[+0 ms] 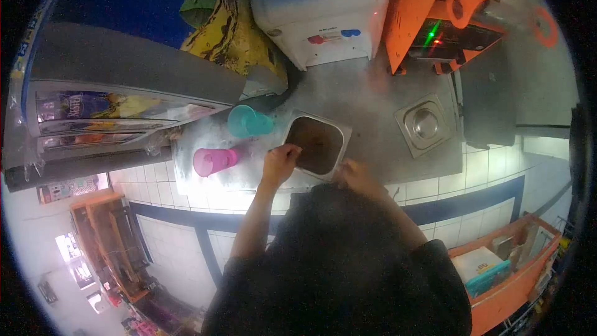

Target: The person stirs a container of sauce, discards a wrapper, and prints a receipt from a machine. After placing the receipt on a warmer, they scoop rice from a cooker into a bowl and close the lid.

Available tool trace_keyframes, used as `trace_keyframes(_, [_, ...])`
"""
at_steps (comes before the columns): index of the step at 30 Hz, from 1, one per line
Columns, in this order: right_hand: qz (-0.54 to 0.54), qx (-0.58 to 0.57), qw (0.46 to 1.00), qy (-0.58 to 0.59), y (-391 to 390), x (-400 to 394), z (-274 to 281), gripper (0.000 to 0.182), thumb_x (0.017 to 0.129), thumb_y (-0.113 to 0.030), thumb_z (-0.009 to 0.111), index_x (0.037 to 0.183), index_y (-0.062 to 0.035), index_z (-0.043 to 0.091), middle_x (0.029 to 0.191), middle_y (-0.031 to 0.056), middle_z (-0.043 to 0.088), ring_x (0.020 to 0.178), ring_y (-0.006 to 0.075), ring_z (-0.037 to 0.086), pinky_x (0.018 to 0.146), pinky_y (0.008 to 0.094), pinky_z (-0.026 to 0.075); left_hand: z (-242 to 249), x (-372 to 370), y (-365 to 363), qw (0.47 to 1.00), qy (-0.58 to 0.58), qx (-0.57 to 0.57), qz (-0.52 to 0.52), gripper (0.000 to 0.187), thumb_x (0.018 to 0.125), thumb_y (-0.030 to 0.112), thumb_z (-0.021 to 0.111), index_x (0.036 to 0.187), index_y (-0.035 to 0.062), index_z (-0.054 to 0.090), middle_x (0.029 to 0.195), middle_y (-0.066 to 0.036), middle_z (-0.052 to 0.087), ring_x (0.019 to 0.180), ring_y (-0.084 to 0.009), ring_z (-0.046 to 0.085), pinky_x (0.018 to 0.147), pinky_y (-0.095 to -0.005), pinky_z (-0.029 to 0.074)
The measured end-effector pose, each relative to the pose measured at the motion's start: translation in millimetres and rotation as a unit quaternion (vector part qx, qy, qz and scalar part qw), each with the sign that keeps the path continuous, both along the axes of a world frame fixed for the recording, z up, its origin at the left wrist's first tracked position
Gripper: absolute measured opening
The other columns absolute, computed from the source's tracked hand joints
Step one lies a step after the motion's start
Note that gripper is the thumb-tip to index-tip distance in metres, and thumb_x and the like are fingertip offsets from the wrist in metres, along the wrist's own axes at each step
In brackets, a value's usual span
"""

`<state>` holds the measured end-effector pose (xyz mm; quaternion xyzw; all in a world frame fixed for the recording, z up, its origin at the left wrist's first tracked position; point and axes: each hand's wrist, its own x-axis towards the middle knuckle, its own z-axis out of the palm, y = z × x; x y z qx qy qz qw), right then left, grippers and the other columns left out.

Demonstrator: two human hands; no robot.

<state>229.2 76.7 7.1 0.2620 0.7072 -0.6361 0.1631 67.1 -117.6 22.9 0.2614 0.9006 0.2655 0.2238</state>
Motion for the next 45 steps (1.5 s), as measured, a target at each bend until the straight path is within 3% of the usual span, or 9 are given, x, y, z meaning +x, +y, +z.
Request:
trace_keyframes(5, [0.055, -0.026, 0.998, -0.013, 17.9, -3.1, -6.9, 0.039, 0.099, -0.037, 0.051, 0.111, -0.0004, 0.059, 0.09, 0.0107, 0.069, 0.07, 0.0169, 0.067, 0.062, 0.0303, 0.052, 8.7, -2.8, -0.6, 0.999, 0.023, -0.029, 0.032, 0.022, 0.088, 0.028, 0.062, 0.092, 0.0088, 0.072, 0.084, -0.016, 0.069, 0.078, -0.0357, 0.067, 0.069, -0.0422, 0.052])
trace_keyframes(7, [-0.136, -0.028, 0.99, 0.02, 29.9, -12.3, -22.7, 0.042, 0.098, -0.04, 0.053, 0.11, -0.0013, 0.06, 0.087, 0.0082, 0.068, 0.067, 0.015, 0.065, 0.061, 0.0299, 0.05, -0.3, -3.5, -7.7, 1.0, 0.002, -0.01, 0.005, 0.022, 0.088, 0.028, 0.062, 0.093, 0.0089, 0.072, 0.084, -0.016, 0.069, 0.079, -0.0353, 0.067, 0.07, -0.0421, 0.052])
trace_keyframes(11, [-0.144, -0.025, 0.988, 0.043, 60.9, -43.2, -28.9, 0.04, 0.096, -0.039, 0.056, 0.104, -0.0011, 0.064, 0.084, 0.0061, 0.066, 0.065, 0.0131, 0.062, 0.061, 0.0292, 0.049, -11.3, -2.9, -10.8, 0.998, 0.006, -0.004, 0.058, 0.023, 0.089, 0.029, 0.062, 0.095, 0.0088, 0.073, 0.086, -0.017, 0.069, 0.082, -0.0342, 0.067, 0.072, -0.042, 0.052])
trace_keyframes(14, [-0.086, 0.024, 0.993, 0.075, 67.6, -53.4, -27.2, 0.035, 0.094, -0.034, 0.059, 0.1, -0.0001, 0.066, 0.082, 0.0049, 0.064, 0.063, 0.0121, 0.059, 0.059, 0.029, 0.047, -16.6, -6.4, -16.0, 1.0, -0.001, -0.014, -0.026, 0.024, 0.089, 0.03, 0.062, 0.095, 0.0088, 0.073, 0.087, -0.017, 0.07, 0.084, -0.0335, 0.068, 0.072, -0.042, 0.052])
trace_keyframes(26, [-0.08, 0.021, 0.994, 0.067, 52.6, -19.6, -27.9, 0.03, 0.093, -0.027, 0.061, 0.105, 0.0003, 0.067, 0.08, 0.0068, 0.064, 0.065, 0.0114, 0.057, 0.06, 0.0285, 0.046, -19.2, 2.2, -19.2, 0.997, 0.023, 0.017, 0.074, 0.024, 0.089, 0.031, 0.061, 0.092, 0.0107, 0.074, 0.083, -0.014, 0.07, 0.078, -0.0332, 0.067, 0.07, -0.0422, 0.052])
trace_keyframes(29, [-0.058, 0.052, 0.996, 0.041, 45.9, -11.4, -18.8, 0.03, 0.094, -0.026, 0.06, 0.106, 0.0008, 0.066, 0.081, 0.0089, 0.065, 0.069, 0.0133, 0.058, 0.062, 0.0305, 0.046, -12.6, 2.1, -20.2, 0.999, 0.015, -0.011, -0.034, 0.025, 0.089, 0.032, 0.061, 0.092, 0.0105, 0.073, 0.085, -0.014, 0.07, 0.08, -0.0325, 0.067, 0.07, -0.0409, 0.052])
trace_keyframes(31, [-0.016, 0.116, 0.992, 0.047, 44.9, -8.6, -17.5, 0.032, 0.094, -0.027, 0.06, 0.106, 0.0014, 0.065, 0.081, 0.0102, 0.065, 0.071, 0.0175, 0.06, 0.067, 0.0333, 0.048, -14.5, 6.2, -18.2, 1.0, 0.004, -0.002, 0.017, 0.025, 0.089, 0.032, 0.061, 0.092, 0.0107, 0.073, 0.085, -0.014, 0.07, 0.081, -0.0323, 0.067, 0.071, -0.0407, 0.052])
trace_keyframes(42, [0.048, 0.054, 0.997, 0.01, 35.9, 4.3, -11.7, 0.035, 0.096, -0.032, 0.055, 0.101, 0.0014, 0.064, 0.093, 0.0137, 0.067, 0.085, 0.0215, 0.062, 0.076, 0.0358, 0.048, -2.8, 4.8, -14.5, 0.996, -0.024, -0.047, 0.066, 0.026, 0.089, 0.032, 0.062, 0.092, 0.0085, 0.072, 0.081, -0.016, 0.068, 0.074, -0.0328, 0.066, 0.067, -0.0409, 0.05])
trace_keyframes(45, [0.059, 0.046, 0.997, -0.018, 30.6, 5.0, 3.5, 0.034, 0.096, -0.032, 0.055, 0.102, 0.001, 0.063, 0.095, 0.013, 0.068, 0.088, 0.0226, 0.063, 0.079, 0.0361, 0.047, -15.6, 8.4, -21.4, 0.999, -0.022, 0.038, -0.014, 0.025, 0.089, 0.031, 0.062, 0.091, 0.0083, 0.072, 0.077, -0.015, 0.068, 0.069, -0.0323, 0.066, 0.062, -0.0406, 0.05])
